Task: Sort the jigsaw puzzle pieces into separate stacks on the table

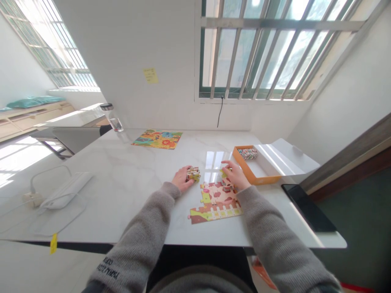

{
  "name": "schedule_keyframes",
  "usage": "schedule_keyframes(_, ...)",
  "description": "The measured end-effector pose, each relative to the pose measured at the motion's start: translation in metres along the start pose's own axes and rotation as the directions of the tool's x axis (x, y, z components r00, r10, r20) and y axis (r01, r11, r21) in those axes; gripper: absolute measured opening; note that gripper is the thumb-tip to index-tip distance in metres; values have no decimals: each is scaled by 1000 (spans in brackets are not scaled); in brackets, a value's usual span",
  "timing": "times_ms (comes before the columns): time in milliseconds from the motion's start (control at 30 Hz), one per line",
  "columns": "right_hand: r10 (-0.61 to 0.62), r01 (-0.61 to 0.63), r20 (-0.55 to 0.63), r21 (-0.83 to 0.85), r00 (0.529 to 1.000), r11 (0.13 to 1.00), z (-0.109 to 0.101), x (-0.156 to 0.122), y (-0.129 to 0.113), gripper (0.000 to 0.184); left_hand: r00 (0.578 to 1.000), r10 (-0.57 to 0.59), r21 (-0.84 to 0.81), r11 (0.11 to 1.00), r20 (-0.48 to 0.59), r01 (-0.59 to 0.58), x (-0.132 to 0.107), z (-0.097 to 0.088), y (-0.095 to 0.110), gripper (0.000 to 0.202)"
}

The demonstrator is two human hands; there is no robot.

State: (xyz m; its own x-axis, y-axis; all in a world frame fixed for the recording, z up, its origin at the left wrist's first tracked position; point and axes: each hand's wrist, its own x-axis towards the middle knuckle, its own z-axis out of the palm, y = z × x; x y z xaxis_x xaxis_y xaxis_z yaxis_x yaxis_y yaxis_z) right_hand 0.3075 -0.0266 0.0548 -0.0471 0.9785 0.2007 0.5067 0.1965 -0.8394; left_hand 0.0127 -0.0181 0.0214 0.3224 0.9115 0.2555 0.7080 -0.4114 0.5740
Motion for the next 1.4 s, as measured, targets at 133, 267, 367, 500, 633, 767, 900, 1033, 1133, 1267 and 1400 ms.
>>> schedule_keyframes(133,-165,186,112,-219,980,958,-5,0,-2,33,1000,-5,7,1000,2,5,0,-1,2,65)
schedule_keyframes(267,-159,173,89,-171,983,970,-15,0,-9,33,1000,-7,12,1000,-1,7,-1,-2,3,64)
schedule_keyframes(367,-105,104,34,45,994,994,-14,-1,-16,36,1000,-4,15,1000,3,4,-1,-2,3,65)
schedule_keyframes(500,-108,77,91,291,990,954,8,-9,-29,39,1000,21,22,1000,17,-21,-1,-2,1,69)
schedule_keyframes(633,-188,158,132,210,973,965,40,-17,-44,27,999,31,49,998,26,-32,0,0,-2,72)
schedule_keyframes(767,-341,335,142,65,929,940,64,-18,-51,13,998,47,73,996,44,-50,0,1,-4,83)
schedule_keyframes(900,-452,458,181,10,873,889,74,-17,-53,14,997,68,64,995,35,-70,0,2,-5,88)
schedule_keyframes(1033,-476,484,182,-3,861,875,66,-15,-53,18,998,49,39,998,25,-50,0,3,-5,77)
schedule_keyframes(1133,-403,419,163,-79,901,905,50,-12,-50,24,999,43,24,999,13,-43,1,3,-6,74)
schedule_keyframes(1267,-265,366,360,-249,894,897,35,-17,-42,22,999,47,10,999,6,-47,1,3,-6,73)
schedule_keyframes(1400,-162,400,487,-438,858,805,36,-31,-38,64,999,43,8,999,1,-43,1,2,-6,72)
